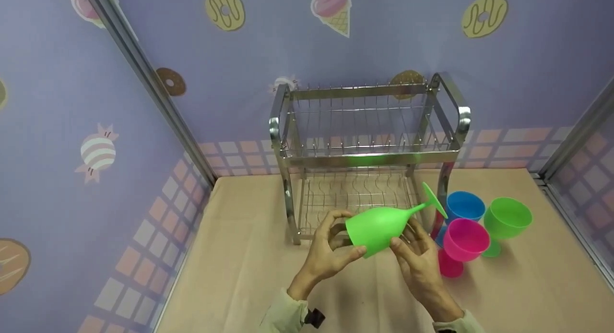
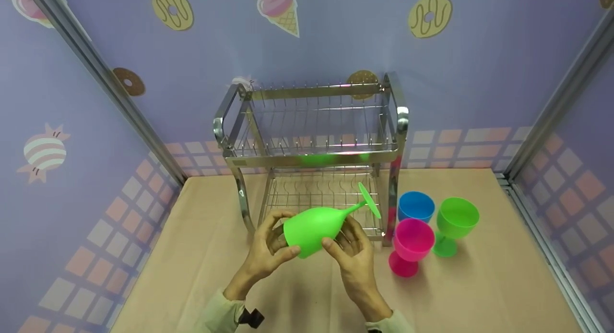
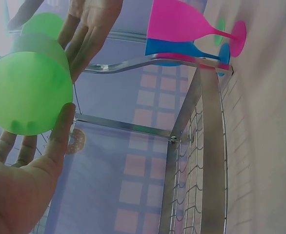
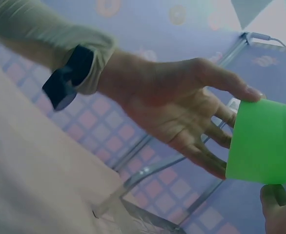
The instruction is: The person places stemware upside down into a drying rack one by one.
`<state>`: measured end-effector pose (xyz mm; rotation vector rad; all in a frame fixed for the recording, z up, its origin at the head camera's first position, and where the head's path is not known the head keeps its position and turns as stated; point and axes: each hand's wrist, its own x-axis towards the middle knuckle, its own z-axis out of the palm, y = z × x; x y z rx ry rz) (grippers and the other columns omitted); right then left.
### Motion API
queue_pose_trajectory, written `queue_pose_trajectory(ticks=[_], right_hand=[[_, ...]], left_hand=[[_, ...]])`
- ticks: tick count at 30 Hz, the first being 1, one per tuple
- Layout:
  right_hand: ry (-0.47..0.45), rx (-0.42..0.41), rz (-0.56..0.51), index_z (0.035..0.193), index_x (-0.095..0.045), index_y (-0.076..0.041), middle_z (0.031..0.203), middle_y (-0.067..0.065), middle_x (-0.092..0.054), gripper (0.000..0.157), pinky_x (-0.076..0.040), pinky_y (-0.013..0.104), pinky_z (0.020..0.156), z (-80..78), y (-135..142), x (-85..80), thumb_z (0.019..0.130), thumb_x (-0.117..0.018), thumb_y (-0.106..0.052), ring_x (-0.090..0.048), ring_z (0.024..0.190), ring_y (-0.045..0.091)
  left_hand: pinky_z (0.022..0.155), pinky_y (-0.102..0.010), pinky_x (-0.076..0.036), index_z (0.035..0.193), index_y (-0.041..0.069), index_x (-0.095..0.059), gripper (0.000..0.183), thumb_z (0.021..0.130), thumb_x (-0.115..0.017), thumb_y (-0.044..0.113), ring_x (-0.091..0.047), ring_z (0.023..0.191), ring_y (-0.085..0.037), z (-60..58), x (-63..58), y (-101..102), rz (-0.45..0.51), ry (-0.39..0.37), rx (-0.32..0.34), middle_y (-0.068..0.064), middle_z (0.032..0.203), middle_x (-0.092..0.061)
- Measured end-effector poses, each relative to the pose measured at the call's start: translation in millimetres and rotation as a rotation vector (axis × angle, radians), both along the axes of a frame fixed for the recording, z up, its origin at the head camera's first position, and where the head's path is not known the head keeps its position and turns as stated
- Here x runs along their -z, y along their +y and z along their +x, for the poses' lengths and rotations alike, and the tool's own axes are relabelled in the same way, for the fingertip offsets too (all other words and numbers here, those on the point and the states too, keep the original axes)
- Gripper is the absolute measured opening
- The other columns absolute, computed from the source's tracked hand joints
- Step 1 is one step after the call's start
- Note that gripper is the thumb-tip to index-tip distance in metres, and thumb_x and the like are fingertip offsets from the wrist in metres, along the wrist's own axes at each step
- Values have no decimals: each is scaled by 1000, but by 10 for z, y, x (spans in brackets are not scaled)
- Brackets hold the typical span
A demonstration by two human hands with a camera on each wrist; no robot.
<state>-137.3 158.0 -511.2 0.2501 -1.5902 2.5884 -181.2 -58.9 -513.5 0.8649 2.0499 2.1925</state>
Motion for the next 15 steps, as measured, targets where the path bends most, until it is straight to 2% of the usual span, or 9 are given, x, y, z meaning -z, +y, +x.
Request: queue_pose_trajectory(ticks=[2, 9, 15], right_hand=[[-4, -19, -35, 166, -15, 5, 152, 2, -56, 77, -53, 32, 115, -23, -15, 1, 103, -58, 9, -58, 140, 16], [63, -41, -79, 159, -41, -11, 148, 3, -59, 65, -51, 35, 117, -65, -38, 39, 101, -58, 13, -60, 138, 18], [86, -38, -71, 159, -43, -14, 150, 3, -57, 65, -50, 34, 118, -57, -30, 11, 101, -58, 13, -59, 140, 19]], left_hand=[[92, -45, -67, 144, 4, -48, 70, 88, -84, 25, -71, 121, -29, 5, -1, 5, -6, 2, -6, -22, 143, -56], [96, -44, -66, 145, 5, -48, 70, 89, -83, 29, -71, 121, -28, 2, 10, 4, -15, 7, 11, -22, 141, -57], [95, -47, -66, 146, 4, -46, 71, 90, -83, 28, -72, 120, -28, 18, -6, -4, -8, 17, 18, -23, 140, -57]])
